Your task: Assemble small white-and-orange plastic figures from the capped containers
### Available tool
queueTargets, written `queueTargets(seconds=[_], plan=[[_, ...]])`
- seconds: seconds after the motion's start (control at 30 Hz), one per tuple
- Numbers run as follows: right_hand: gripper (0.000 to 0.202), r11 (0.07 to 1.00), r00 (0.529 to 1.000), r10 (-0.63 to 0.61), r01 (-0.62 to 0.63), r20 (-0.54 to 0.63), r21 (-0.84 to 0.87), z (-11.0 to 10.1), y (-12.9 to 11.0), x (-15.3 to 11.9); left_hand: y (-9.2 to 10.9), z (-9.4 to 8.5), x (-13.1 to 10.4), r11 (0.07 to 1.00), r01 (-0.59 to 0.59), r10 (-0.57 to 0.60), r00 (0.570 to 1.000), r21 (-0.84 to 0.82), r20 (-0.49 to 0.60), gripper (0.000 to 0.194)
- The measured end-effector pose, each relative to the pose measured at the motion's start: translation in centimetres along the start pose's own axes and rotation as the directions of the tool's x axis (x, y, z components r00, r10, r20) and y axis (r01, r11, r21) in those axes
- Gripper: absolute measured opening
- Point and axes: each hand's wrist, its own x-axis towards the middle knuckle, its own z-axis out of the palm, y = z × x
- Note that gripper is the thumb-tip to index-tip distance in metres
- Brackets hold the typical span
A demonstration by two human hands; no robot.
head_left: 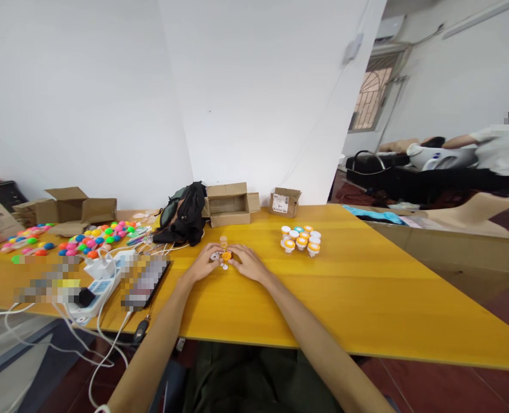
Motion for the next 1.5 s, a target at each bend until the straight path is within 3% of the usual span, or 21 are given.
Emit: queueTargets(seconds=[0.17, 0.3, 0.43, 0.6, 0.73, 0.9, 1.2, 1.5], plan=[[0.034, 1.0, 1.0, 0.002, -0.001, -0.024, 0.014, -0.2, 0.4, -0.2, 0.8, 0.0, -0.4, 0.999, 0.009, -0.011, 0.999, 0.052, 0.045, 0.048], [0.034, 0.998, 0.997, 0.004, -0.01, -0.081, -0.066, -0.8, 1.0, -0.9, 0.5, 0.2, -0.2, 0.998, 0.009, -0.01, 1.0, 0.056, 0.012, 0.044], [0.033, 0.969, 0.981, 0.045, -0.088, -0.188, -0.231, -2.7, 2.3, -2.2, 0.4, 0.2, -0.1, 0.998, 0.0, 0.001, 1.0, 0.055, -0.017, 0.038], [0.035, 0.874, 0.929, -0.006, -0.176, -0.371, -0.453, -6.1, 4.6, -4.8, 0.6, -0.1, -0.2, 0.999, -0.009, 0.01, 1.0, 0.037, -0.014, 0.03], [0.035, 0.8, 0.888, 0.002, -0.277, -0.46, -0.532, -7.2, 6.5, -6.5, 0.4, -0.3, -0.3, 0.998, -0.008, 0.008, 1.0, 0.061, 0.006, 0.024], [0.033, 0.781, 0.881, 0.025, -0.313, -0.473, -0.541, -6.8, 7.9, -6.9, 0.1, -0.2, -0.2, 0.996, 0.018, -0.018, 1.0, 0.086, -0.003, 0.021], [0.026, 0.801, 0.87, -0.017, -0.282, -0.492, -0.528, -6.8, 7.8, -6.9, 0.4, 0.1, -0.1, 0.995, 0.012, -0.009, 0.999, 0.103, -0.033, 0.016], [0.02, 0.819, 0.923, -0.012, -0.212, -0.385, -0.533, -6.2, 6.5, -6.8, 0.5, 0.2, 0.2, 0.999, -0.016, 0.017, 0.999, 0.04, -0.035, 0.018]])
